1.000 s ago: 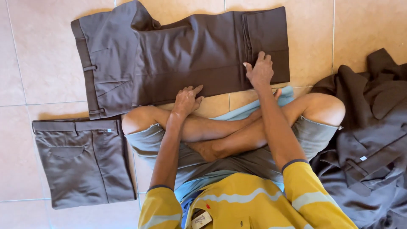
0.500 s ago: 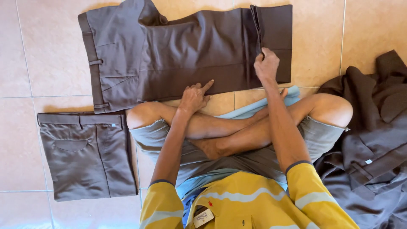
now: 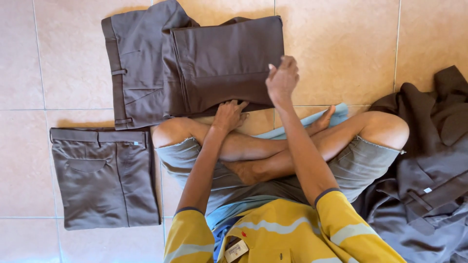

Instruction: The person sits cross-legged on a tiled floor and folds multiple pairs of dark brown trousers. They smooth each pair, fold the legs together, and then fold the garment in half or thirds before placing it aside. The person repeats this process for several pairs of trousers.

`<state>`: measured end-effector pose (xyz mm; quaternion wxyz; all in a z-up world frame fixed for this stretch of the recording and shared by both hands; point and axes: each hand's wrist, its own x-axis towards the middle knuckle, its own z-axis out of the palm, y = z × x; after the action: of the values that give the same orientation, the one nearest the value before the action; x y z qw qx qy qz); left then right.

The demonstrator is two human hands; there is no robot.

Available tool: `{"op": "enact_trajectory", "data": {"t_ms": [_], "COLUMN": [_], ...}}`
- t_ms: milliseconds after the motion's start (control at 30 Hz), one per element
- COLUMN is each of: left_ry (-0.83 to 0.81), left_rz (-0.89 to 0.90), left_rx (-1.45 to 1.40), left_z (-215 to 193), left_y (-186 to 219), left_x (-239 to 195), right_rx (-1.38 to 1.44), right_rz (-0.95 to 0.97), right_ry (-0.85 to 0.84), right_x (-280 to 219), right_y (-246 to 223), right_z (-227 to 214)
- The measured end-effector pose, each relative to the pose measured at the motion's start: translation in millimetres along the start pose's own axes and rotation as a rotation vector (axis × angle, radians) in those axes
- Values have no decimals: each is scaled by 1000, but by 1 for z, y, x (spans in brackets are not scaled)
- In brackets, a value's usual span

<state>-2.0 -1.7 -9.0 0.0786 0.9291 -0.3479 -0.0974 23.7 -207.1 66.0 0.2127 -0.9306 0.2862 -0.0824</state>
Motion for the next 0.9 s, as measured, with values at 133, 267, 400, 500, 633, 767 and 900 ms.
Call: {"op": "enact_trajectory", "data": {"t_ms": [133, 267, 400, 500, 633, 767, 900], "left_ry": [6, 145, 406, 506, 489, 322, 169], "left_rz": [5, 40, 42, -28, -64, -213, -492], "left_rx": [-50, -157, -259, -125, -128, -282, -519], "left_z": [2, 14, -8, 20, 19, 27, 12], "left_y": [-1, -2, -1, -16, -19, -18, 17], "left_x": [1, 2, -3, 12, 17, 22, 37], "right_rx": [140, 104, -144, -207, -297, -299, -384], "right_rz": [144, 181, 375, 592, 434, 86, 53], "right_ry": [-187, -103, 120, 20, -42, -157, -225], "right_x": [32, 65, 91, 85, 55, 22, 23], "right_y": [107, 165, 234, 244, 157, 114, 132], "right_z": [76, 93, 49, 10, -28, -8, 25]}}
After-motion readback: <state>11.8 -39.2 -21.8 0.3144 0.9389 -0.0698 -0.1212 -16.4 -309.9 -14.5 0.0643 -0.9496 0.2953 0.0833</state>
